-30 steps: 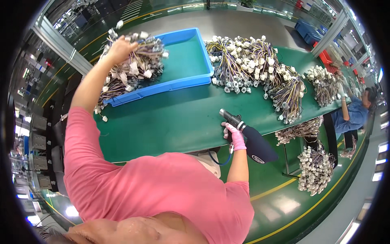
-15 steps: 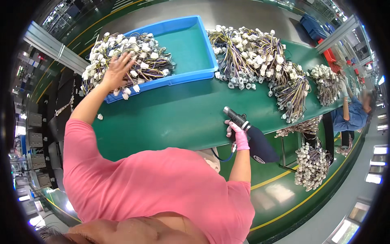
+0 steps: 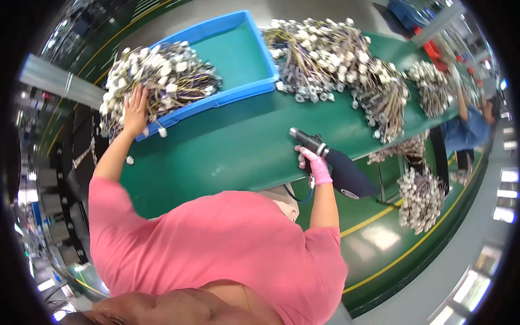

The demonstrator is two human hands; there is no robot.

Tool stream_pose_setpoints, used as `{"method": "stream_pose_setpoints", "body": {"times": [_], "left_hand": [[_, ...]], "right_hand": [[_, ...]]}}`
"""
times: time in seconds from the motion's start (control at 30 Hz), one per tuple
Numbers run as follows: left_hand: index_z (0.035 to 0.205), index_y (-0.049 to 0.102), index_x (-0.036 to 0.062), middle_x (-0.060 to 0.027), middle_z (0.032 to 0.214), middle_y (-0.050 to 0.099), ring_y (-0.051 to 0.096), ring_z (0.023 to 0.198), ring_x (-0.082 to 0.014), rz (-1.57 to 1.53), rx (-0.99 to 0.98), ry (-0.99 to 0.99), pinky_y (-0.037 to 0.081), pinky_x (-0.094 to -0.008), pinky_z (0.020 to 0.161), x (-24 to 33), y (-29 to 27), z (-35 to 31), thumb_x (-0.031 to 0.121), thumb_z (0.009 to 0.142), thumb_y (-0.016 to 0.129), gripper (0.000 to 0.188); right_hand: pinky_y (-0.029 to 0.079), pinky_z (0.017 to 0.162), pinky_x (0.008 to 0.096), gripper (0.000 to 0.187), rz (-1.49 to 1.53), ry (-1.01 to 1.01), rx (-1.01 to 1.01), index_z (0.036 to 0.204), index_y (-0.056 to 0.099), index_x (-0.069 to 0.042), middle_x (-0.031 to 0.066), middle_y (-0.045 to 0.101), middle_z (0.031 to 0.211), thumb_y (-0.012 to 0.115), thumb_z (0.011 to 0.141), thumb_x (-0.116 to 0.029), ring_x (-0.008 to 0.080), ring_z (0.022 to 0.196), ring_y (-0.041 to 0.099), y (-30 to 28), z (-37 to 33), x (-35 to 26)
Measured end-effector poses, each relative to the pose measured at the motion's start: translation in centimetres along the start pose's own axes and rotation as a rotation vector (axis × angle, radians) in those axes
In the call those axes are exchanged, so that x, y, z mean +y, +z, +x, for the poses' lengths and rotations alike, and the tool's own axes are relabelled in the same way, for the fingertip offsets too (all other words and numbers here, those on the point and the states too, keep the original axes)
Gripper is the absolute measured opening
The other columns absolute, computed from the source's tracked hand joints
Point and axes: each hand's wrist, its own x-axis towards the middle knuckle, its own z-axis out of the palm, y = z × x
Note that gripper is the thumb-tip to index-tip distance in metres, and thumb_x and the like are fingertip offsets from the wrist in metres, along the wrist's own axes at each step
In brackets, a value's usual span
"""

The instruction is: Processing wire harnesses by using a pneumatic air gun on connectors and sorting them into a storage bin.

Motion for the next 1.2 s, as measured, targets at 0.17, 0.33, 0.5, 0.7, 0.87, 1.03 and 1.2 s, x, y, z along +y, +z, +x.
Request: {"method": "stream_pose_setpoints", "body": {"times": [0.17,0.33,0.5,0.7,0.87,1.03,1.2], "left_hand": [[0.141,0.020,0.0119,-0.0098,0.148,0.014,0.026,0.132,-0.0273,-0.208,-0.530,-0.013,0.028,-0.0459,0.102,-0.3,-8.1,2.6,0.005,0.063,0.059,0.087],[0.117,0.051,0.0061,-0.0163,0.121,0.049,0.047,0.110,-0.0332,-0.276,-0.149,0.070,0.036,-0.0430,0.094,3.8,-15.0,9.6,0.009,0.075,0.059,0.043],[0.113,0.053,0.0039,-0.0166,0.109,0.056,0.054,0.102,-0.0286,-0.914,-0.137,0.209,0.042,-0.0361,0.088,17.5,-16.1,19.9,0.012,0.080,0.058,0.035],[0.106,0.058,-0.0007,-0.0161,0.095,0.063,0.060,0.080,-0.0247,-1.219,-0.562,-0.258,0.048,-0.0365,0.072,31.2,-0.4,36.7,0.026,0.072,0.065,0.043],[0.087,0.061,-0.0031,-0.0126,0.082,0.063,0.059,0.065,-0.0241,-1.743,-0.356,-1.022,0.048,-0.0364,0.059,37.2,13.6,41.5,0.012,0.069,0.069,0.025],[0.080,0.060,-0.0120,-0.0144,0.076,0.062,0.059,0.062,-0.0236,-1.897,-0.238,-1.038,0.046,-0.0367,0.057,39.6,8.3,40.5,0.006,0.064,0.070,0.026],[0.078,0.056,-0.0089,-0.0105,0.075,0.060,0.059,0.064,-0.0189,-1.917,-0.028,-0.637,0.047,-0.0316,0.058,37.2,-7.5,33.2,0.002,0.065,0.065,0.020]], "right_hand": [[0.041,0.047,0.0218,0.021,-0.029,0.048,0.006,0.092,0.063,-0.002,-0.0004,0.053,0.059,0.061,0.082,-0.020,0.0078,0.049,0.049,-0.8,0.6,-0.1],[0.040,0.045,0.0208,0.025,0.005,0.092,-0.067,0.097,0.061,0.000,0.0009,0.053,0.061,0.062,0.081,-0.019,0.0082,0.049,0.049,-1.7,0.9,0.6],[0.040,0.044,0.0194,0.024,-0.029,0.134,-0.087,0.096,0.062,-0.006,-0.0026,0.056,0.068,0.066,0.078,-0.021,0.0059,0.053,0.051,-2.1,1.0,0.9],[0.039,0.049,0.0167,0.025,0.128,0.175,-0.254,0.104,0.058,-0.007,-0.0053,0.058,0.078,0.064,0.081,-0.014,0.0018,0.058,0.051,-2.1,0.6,0.8],[0.040,0.052,0.0173,0.027,0.061,0.151,-0.306,0.103,0.057,-0.006,-0.0038,0.057,0.077,0.066,0.080,-0.016,0.0019,0.061,0.050,-2.6,0.9,2.0],[0.039,0.052,0.0182,0.044,-0.051,0.162,-0.332,0.122,0.047,-0.009,-0.0052,0.051,0.071,0.062,0.082,-0.015,0.0026,0.059,0.046,-2.7,0.3,-0.3],[0.041,0.053,0.0177,0.032,-0.011,0.246,-0.390,0.111,0.055,-0.006,-0.0039,0.055,0.074,0.063,0.082,-0.015,0.0025,0.061,0.049,-3.8,1.6,3.2]]}}
